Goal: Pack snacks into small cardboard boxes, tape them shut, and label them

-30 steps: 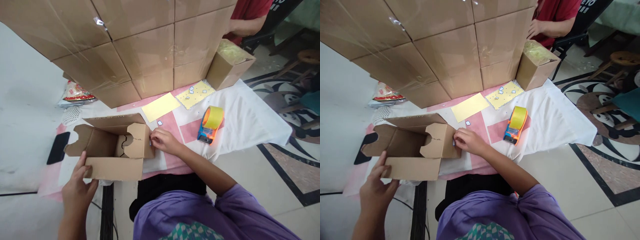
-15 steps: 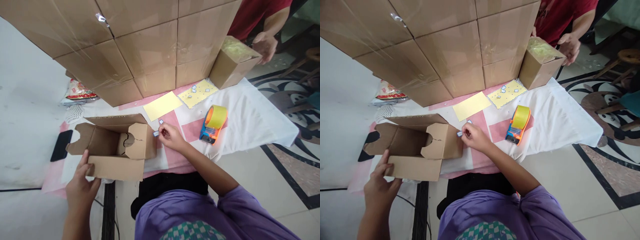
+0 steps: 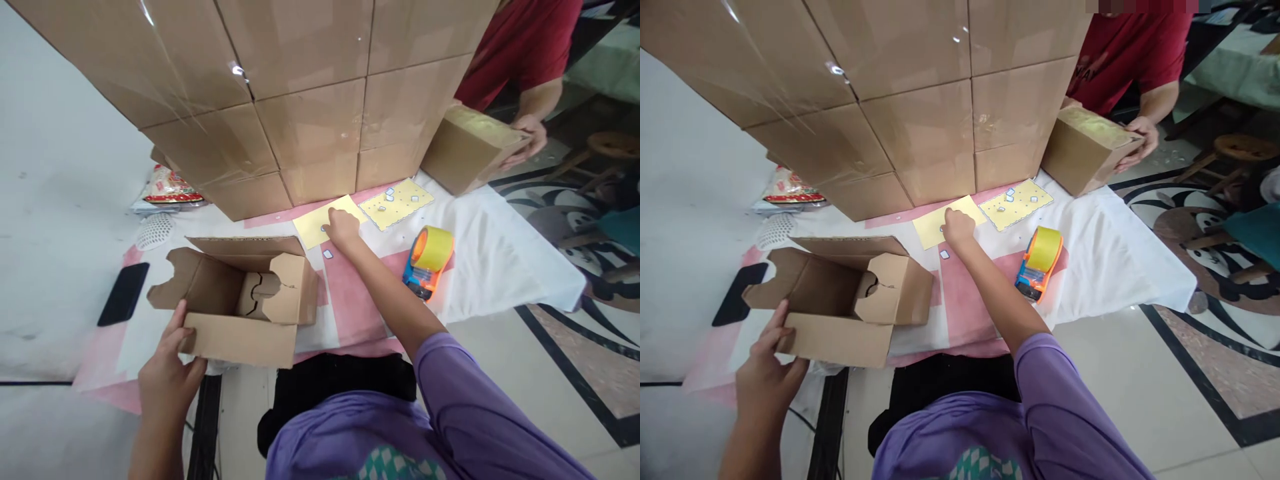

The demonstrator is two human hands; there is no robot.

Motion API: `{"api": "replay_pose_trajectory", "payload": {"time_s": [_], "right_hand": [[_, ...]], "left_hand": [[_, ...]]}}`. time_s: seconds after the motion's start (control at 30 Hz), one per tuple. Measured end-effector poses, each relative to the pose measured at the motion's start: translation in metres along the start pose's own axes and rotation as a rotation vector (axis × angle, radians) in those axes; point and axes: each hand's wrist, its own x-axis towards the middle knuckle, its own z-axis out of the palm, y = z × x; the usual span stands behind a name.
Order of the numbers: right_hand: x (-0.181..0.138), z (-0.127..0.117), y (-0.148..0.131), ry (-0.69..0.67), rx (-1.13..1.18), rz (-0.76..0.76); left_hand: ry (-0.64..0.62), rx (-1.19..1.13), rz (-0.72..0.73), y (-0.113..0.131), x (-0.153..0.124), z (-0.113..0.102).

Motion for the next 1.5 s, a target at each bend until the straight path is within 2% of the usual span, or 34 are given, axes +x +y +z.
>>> {"api": "replay_pose_trajectory", "payload": {"time_s": [0.07, 0.13, 0.2, 0.27, 0.37, 0.53, 0.73, 0.87, 0.93, 0.97, 1.03, 1.1, 1.17, 1.23, 1.33, 1.4, 1.5], "right_hand": [[-0.004, -0.003, 0.004, 0.027, 0.001, 0.014], [-0.015, -0.007, 0.011, 0.041, 0.03, -0.046], [-0.031, -0.008, 0.019, 0.001, 0.066, -0.209], [-0.048, -0.006, 0.026, -0.096, 0.062, -0.387], [-0.064, 0.001, 0.033, -0.175, 0.031, -0.492], [-0.047, 0.005, 0.032, -0.082, 0.083, -0.444], [-0.008, 0.006, 0.019, -0.019, 0.066, -0.204], [-0.006, 0.01, 0.013, 0.043, 0.05, -0.075], [-0.012, 0.006, 0.015, 0.071, 0.077, -0.072], [-0.018, 0.002, 0.016, 0.092, 0.127, -0.129], [-0.037, -0.008, 0.019, 0.117, 0.298, -0.369], [-0.063, -0.016, 0.02, 0.057, 0.5, -0.675], [-0.094, -0.015, 0.016, -0.041, 0.613, -0.876], [-0.124, -0.005, 0.007, -0.03, 0.6, -0.933], [-0.155, 0.016, -0.012, 0.126, 0.502, -0.961], [-0.164, 0.025, -0.023, 0.189, 0.496, -1.001], [-0.16, 0.024, -0.031, 0.196, 0.497, -1.036]], "left_hand": [[-0.009, -0.017, -0.021, 0.0, -0.001, 0.0], [-0.013, -0.041, -0.035, 0.001, 0.0, -0.001], [-0.018, -0.063, -0.053, 0.002, 0.0, -0.001], [-0.018, -0.08, -0.072, 0.002, 0.001, 0.001], [-0.01, -0.059, -0.084, 0.0, 0.001, 0.004], [0.008, -0.06, -0.07, 0.0, 0.0, 0.007], [0.023, -0.076, -0.051, 0.006, 0.0, 0.005], [0.018, -0.075, -0.066, 0.006, -0.003, 0.005], [0.003, -0.074, -0.084, 0.003, -0.005, 0.005], [-0.004, -0.073, -0.088, 0.002, -0.006, 0.005], [-0.017, -0.063, -0.082, -0.001, -0.007, 0.006], [-0.034, -0.032, -0.076, 0.0, -0.007, 0.007], [-0.015, 0.04, -0.072, 0.003, -0.005, 0.009], [0.053, 0.137, -0.05, 0.008, -0.001, 0.01], [0.138, 0.273, -0.02, 0.011, 0.008, 0.011], [0.148, 0.305, 0.032, 0.008, 0.016, 0.008], [0.135, 0.299, 0.156, 0.0, 0.027, 0.001]]}}
